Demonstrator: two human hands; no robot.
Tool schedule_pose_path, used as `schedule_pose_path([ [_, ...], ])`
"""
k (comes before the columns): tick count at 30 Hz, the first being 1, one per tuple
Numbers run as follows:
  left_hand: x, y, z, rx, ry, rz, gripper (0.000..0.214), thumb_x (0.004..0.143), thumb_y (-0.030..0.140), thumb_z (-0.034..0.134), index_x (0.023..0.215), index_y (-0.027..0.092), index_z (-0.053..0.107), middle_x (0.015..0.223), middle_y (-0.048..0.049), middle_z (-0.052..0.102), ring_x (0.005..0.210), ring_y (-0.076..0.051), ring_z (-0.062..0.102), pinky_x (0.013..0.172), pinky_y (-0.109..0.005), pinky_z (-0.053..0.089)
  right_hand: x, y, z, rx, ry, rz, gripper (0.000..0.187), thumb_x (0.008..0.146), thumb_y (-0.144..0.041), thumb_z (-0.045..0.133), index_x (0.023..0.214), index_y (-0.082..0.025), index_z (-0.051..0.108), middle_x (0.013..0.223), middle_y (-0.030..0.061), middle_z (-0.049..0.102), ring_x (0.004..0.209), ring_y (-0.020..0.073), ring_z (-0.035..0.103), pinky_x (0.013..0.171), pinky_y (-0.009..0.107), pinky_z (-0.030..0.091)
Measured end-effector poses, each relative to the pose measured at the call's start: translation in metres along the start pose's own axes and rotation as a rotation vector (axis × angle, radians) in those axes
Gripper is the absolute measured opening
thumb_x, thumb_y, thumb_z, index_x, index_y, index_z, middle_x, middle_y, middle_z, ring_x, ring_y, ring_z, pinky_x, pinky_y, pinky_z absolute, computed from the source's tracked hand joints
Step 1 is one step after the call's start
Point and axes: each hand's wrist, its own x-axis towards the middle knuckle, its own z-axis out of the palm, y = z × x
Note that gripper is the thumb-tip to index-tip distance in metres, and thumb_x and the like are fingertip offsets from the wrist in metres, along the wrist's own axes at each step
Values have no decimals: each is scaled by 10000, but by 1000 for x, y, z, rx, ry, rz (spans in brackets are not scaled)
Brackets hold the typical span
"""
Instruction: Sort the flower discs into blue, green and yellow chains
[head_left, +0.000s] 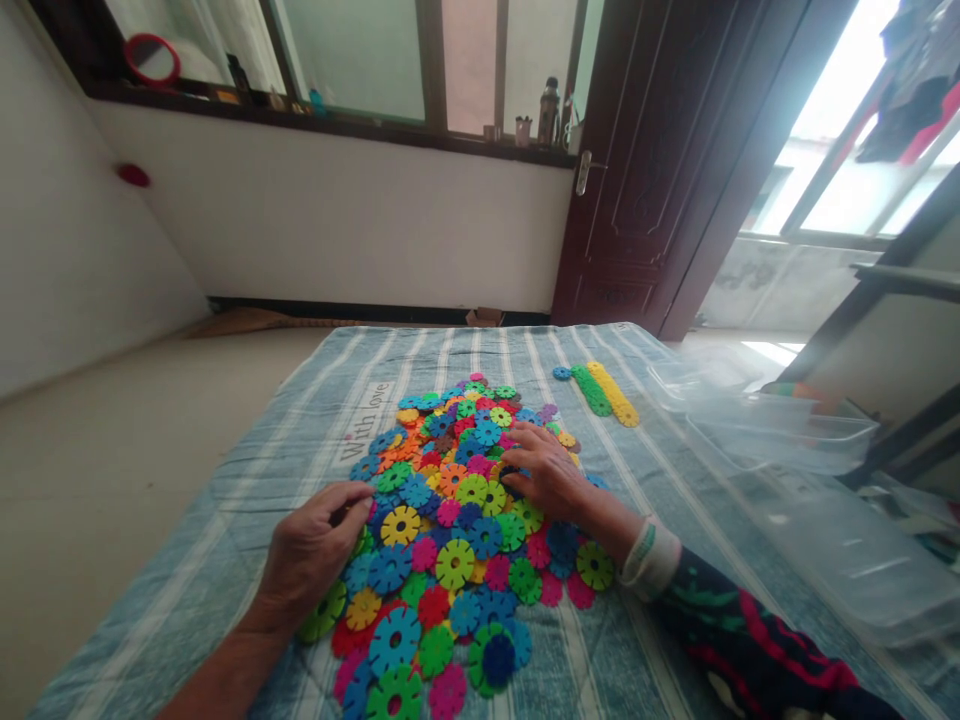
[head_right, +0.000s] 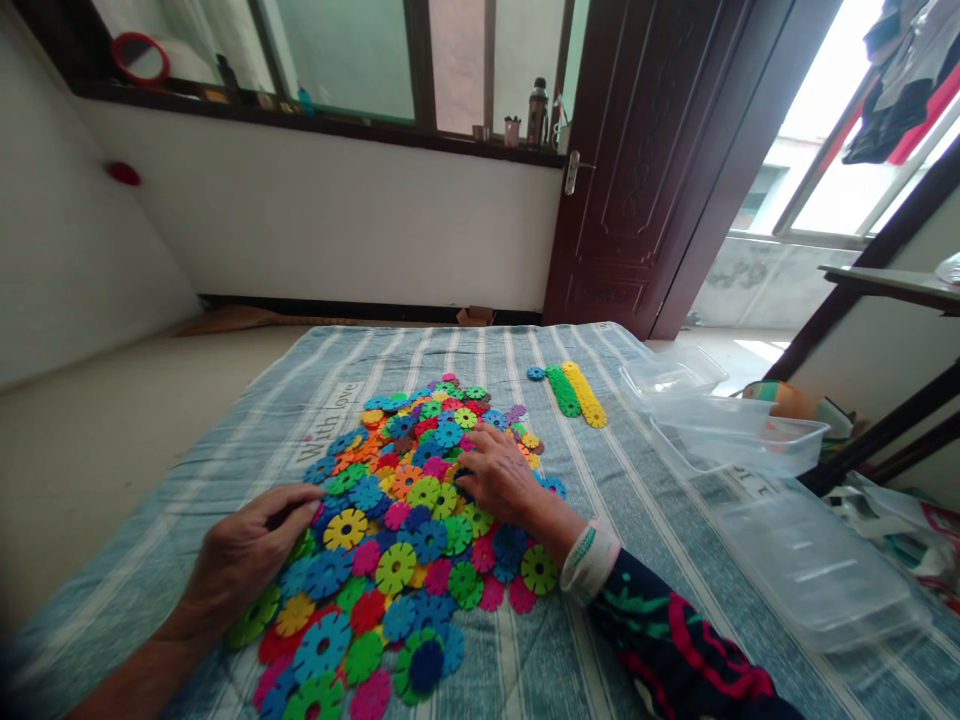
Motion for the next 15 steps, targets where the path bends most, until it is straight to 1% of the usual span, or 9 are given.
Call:
schedule_pose_path([
  [4, 0, 0, -1, 3, 9, 7, 296, 730, 449, 504, 787, 223, 687, 876, -33, 734, 843, -215, 688, 817, -284, 540, 1, 5, -2, 179, 78, 13, 78, 805, -183, 643, 751, -193, 699, 1022, 83, 657, 1041, 215, 576, 953, 400, 428],
  [7, 0, 1, -1, 2, 19, 12, 294, 728, 451, 506, 777, 223, 684, 866, -31, 732, 833, -212, 689, 813, -280, 541, 1, 9, -5, 289, 80, 51, 85, 727, -118, 696, 696, -197, 692, 938, 57, 670, 992, 204, 599, 913, 374, 447],
  [10, 1, 0, 0, 1, 22, 25, 282, 734, 450, 509, 775, 230, 681, 856, -18, 732, 814, -201, 689, 808, -266, 540, 0, 12, -9, 347, 63, 87, 122, 659, -68, 723, 656, -184, 682, 893, 50, 671, 964, 203, 608, 883, 357, 456],
  [15, 1, -1, 0, 5, 22, 26, 281, 733, 456, 514, 777, 235, 683, 860, -13, 734, 818, -196, 690, 817, -256, 534, 1, 12, -15, 421, 78, 135, 110, 693, -74, 672, 682, -181, 692, 844, 44, 680, 882, 178, 625, 829, 323, 481],
])
